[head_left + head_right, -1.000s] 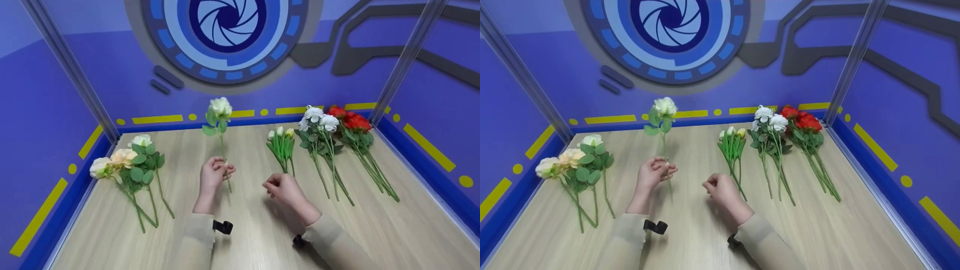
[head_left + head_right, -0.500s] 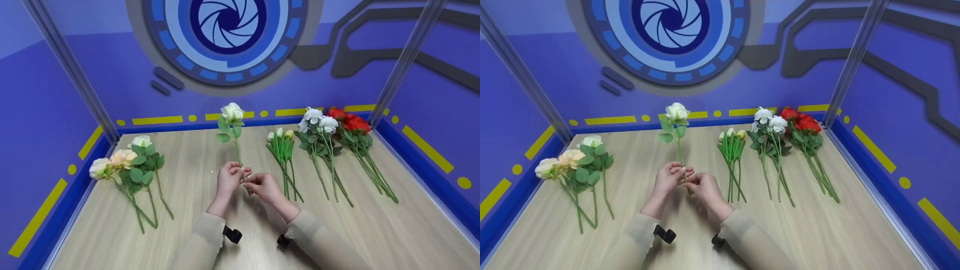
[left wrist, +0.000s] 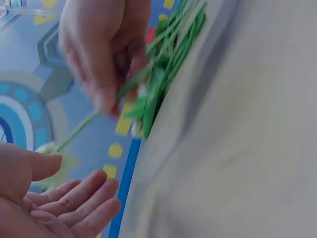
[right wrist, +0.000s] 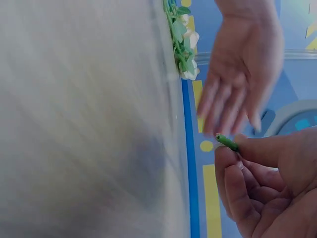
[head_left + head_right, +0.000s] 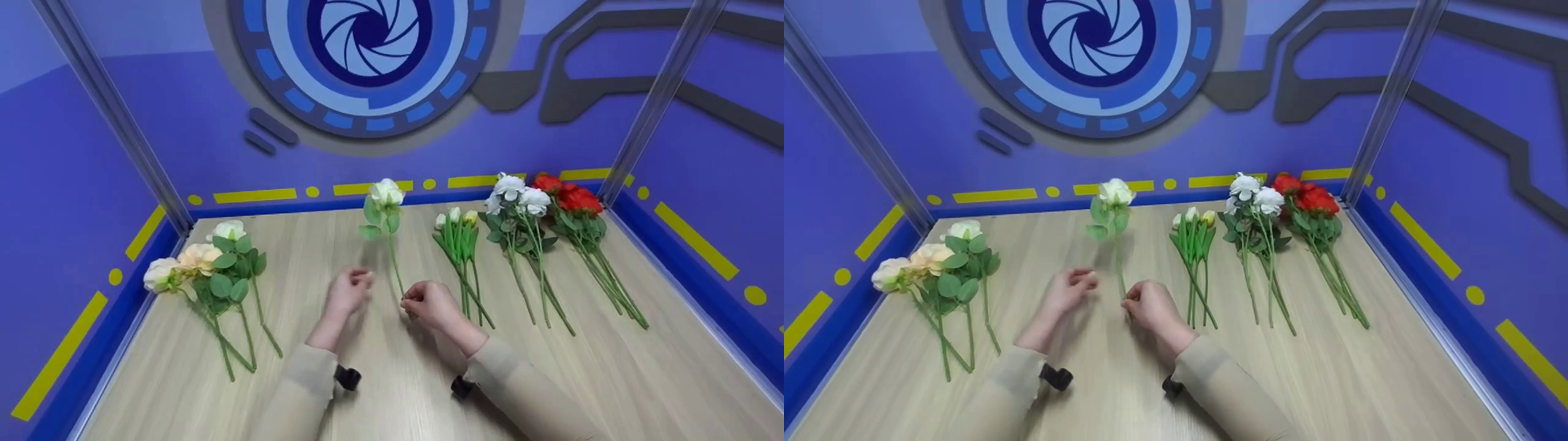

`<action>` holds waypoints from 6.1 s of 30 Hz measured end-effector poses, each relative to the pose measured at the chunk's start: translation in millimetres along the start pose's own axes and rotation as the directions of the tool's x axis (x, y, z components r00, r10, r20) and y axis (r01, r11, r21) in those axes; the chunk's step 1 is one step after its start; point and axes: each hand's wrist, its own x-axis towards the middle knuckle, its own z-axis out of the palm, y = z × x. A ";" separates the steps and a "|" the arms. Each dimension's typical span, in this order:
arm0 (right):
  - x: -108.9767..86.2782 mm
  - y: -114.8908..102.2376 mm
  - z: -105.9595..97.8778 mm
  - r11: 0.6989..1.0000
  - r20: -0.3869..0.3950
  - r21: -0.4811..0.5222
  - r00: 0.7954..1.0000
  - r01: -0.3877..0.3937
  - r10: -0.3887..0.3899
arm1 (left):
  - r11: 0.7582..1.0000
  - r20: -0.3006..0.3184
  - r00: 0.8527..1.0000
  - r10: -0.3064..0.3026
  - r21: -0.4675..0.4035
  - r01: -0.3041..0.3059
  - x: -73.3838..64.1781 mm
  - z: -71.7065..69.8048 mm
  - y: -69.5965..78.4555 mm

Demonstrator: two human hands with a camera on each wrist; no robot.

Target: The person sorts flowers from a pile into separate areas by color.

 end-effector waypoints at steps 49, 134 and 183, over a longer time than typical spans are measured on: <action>13.3 22.7 -7.2 0.962 0.017 -0.166 0.974 -0.218 0.224 | 0.852 -0.182 0.911 -0.370 0.325 0.411 8.8 -149.5 -63.9; 7.1 24.1 -14.9 0.986 -0.101 0.087 0.983 -0.145 0.153 | 0.936 -0.418 0.872 -0.255 0.119 0.331 -7.5 -119.6 -51.6; 5.4 39.2 -11.4 0.974 -0.111 -0.154 0.982 -0.166 0.150 | 0.851 -0.200 0.869 -0.452 0.195 0.487 -15.2 -158.5 -64.5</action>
